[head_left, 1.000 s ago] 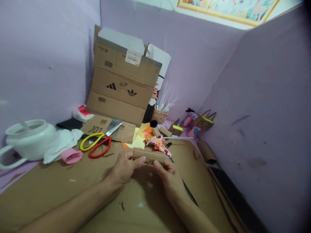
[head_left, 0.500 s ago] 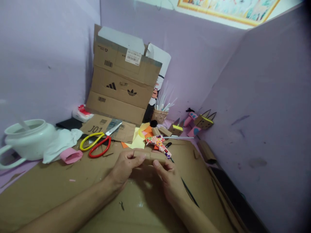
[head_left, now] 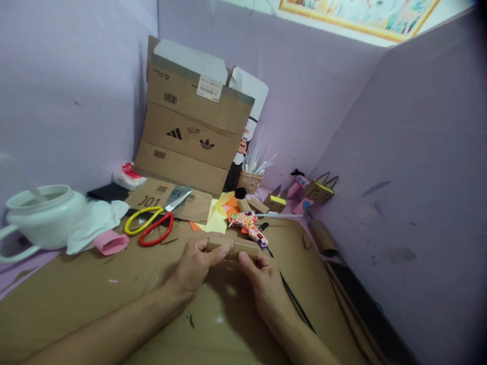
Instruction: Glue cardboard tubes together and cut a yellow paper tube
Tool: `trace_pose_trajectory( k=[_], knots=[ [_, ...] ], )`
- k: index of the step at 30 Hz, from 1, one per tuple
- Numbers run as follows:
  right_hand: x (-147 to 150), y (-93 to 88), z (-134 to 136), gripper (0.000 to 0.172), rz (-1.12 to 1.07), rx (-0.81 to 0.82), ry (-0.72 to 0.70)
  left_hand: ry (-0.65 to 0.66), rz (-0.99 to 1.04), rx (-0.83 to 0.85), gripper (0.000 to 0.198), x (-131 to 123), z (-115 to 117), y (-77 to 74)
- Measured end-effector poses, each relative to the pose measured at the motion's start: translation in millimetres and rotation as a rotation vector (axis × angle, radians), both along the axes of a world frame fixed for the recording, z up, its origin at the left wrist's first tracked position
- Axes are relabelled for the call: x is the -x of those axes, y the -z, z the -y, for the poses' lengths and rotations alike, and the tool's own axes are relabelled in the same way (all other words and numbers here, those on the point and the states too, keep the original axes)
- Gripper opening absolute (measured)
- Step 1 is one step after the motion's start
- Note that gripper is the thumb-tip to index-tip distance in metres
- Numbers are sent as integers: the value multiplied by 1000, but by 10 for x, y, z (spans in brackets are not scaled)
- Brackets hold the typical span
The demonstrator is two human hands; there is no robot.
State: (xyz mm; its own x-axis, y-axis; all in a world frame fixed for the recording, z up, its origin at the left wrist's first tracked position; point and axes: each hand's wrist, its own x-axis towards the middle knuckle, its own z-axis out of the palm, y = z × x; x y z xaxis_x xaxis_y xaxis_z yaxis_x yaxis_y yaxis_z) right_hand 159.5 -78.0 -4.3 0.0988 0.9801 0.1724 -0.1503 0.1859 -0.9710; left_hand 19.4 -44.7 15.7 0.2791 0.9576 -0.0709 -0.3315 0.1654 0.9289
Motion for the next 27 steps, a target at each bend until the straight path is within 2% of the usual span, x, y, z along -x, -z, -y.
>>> trace_pose_trajectory(
  k=[4,8,11,18,22,27],
  knots=[
    [-28,3,-3,18,97,-28,51,-25,-2,27,31,17,-33,-33],
    [-28,5,-9,30,-80,57,-43,-10,-18,32,27,25,-39,-20],
    [-21,3,-19,34,-153,82,-25,2,-33,31,26,21,-17,-3],
    [-22,41,-11,24,-5,8,88,14,-32,38,27,-3,-5,29],
    [-18,35,1,23,26,6,75,19,-14,39,30,-2,-13,42],
    [-22,23,-8,45,-152,121,26,36,0,60,26,7,-2,13]
  ],
)
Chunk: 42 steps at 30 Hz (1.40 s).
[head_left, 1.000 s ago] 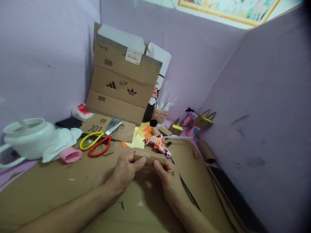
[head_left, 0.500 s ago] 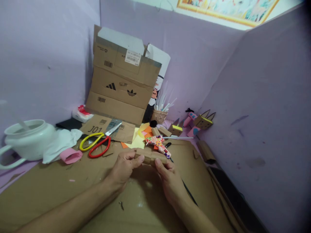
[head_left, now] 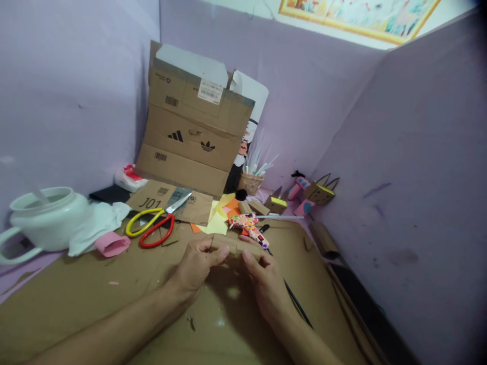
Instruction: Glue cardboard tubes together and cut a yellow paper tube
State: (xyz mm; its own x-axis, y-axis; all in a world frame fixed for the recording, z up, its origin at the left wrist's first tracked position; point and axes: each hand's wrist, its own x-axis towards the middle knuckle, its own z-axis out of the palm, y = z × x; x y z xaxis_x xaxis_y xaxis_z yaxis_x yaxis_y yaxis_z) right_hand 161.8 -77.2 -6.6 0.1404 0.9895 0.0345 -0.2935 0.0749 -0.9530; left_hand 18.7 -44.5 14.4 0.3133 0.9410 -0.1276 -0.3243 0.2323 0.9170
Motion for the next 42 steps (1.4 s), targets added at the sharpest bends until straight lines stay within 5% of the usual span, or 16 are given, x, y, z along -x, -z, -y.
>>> trace_pose_trajectory(
  k=[7,32,42],
  knots=[
    [25,9,-10,28,78,-80,-38,4,5,44,30,4,-24,-57],
    [121,-42,37,40,95,-56,55,-1,-85,-12,35,-84,52,6],
    [14,-56,5,25,12,-37,5,84,-52,-128,31,10,10,-76]
  ],
)
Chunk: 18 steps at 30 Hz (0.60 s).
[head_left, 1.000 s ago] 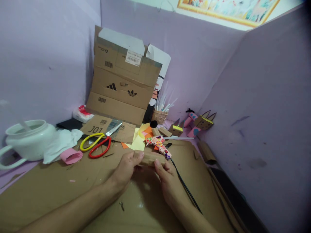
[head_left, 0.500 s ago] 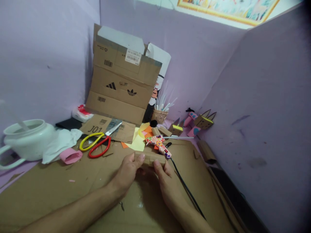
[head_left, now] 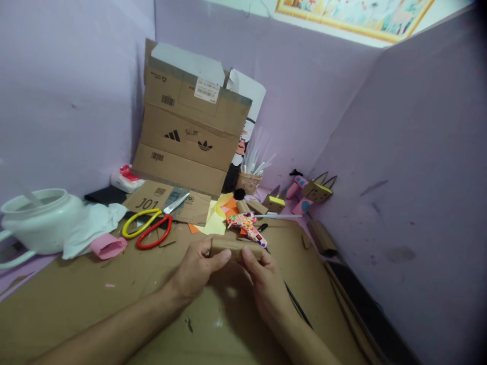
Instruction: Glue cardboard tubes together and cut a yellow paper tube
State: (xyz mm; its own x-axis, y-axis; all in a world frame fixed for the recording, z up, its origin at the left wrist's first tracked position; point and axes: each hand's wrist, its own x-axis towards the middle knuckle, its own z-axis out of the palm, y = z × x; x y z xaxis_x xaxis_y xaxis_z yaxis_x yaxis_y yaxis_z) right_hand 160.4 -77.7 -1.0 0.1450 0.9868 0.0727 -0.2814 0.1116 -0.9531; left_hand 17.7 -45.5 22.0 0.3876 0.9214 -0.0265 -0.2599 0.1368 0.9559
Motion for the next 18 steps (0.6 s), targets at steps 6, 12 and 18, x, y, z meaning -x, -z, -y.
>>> trace_pose_trajectory(
  k=[6,12,18],
  knots=[
    [45,12,2,24,41,-46,22,-56,-31,99,30,-27,-17,77],
    [88,50,14,31,28,-62,39,-104,-45,73,27,-74,30,114],
    [113,17,55,34,81,-64,109,-56,-37,27,27,-109,68,122]
  ],
)
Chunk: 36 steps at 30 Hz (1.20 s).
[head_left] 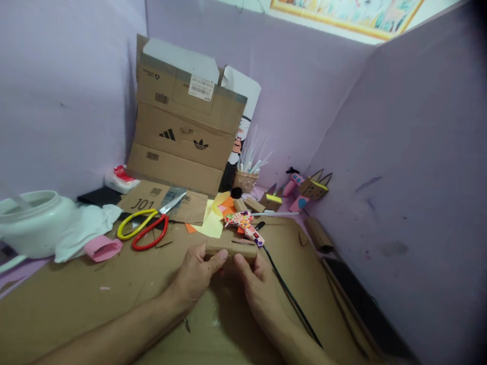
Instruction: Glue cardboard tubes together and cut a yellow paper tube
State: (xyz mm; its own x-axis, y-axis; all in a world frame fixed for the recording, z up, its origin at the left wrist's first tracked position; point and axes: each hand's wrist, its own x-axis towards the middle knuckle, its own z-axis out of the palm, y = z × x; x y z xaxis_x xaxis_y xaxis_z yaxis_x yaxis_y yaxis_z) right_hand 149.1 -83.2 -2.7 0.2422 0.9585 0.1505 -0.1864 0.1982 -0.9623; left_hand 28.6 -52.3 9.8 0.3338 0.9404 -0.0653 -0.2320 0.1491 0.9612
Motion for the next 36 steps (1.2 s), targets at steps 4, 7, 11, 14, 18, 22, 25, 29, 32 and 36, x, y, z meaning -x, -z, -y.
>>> trace_pose_trajectory(
  k=[4,7,11,14,18,22,25,29,32,36],
  knots=[
    [-39,-21,-8,32,3,-24,-54,5,10,-78,24,45,-25,-34],
    [-93,-75,-21,28,-89,15,-158,25,-25,-176,25,106,-36,-104],
    [-146,-174,-26,30,-290,168,-178,15,-264,-355,17,170,-39,-169],
    [-161,-182,-27,29,-327,210,-143,36,-259,-361,19,187,-67,-152],
    [-158,-114,-25,21,-238,157,-124,-3,-156,-220,26,171,-113,-87],
    [-137,-76,-10,20,-174,76,-219,21,-61,-124,21,135,-91,-76],
    [-125,-76,-1,21,-165,55,-245,60,30,-68,22,113,-57,-96],
    [-113,-49,-1,25,-132,57,-171,78,102,53,30,92,-41,-72],
    [-105,-1,-3,30,-106,54,-138,18,64,18,30,83,-41,-29],
    [-104,55,-4,27,-33,35,-85,-10,23,-52,25,73,-26,-7]
  ],
)
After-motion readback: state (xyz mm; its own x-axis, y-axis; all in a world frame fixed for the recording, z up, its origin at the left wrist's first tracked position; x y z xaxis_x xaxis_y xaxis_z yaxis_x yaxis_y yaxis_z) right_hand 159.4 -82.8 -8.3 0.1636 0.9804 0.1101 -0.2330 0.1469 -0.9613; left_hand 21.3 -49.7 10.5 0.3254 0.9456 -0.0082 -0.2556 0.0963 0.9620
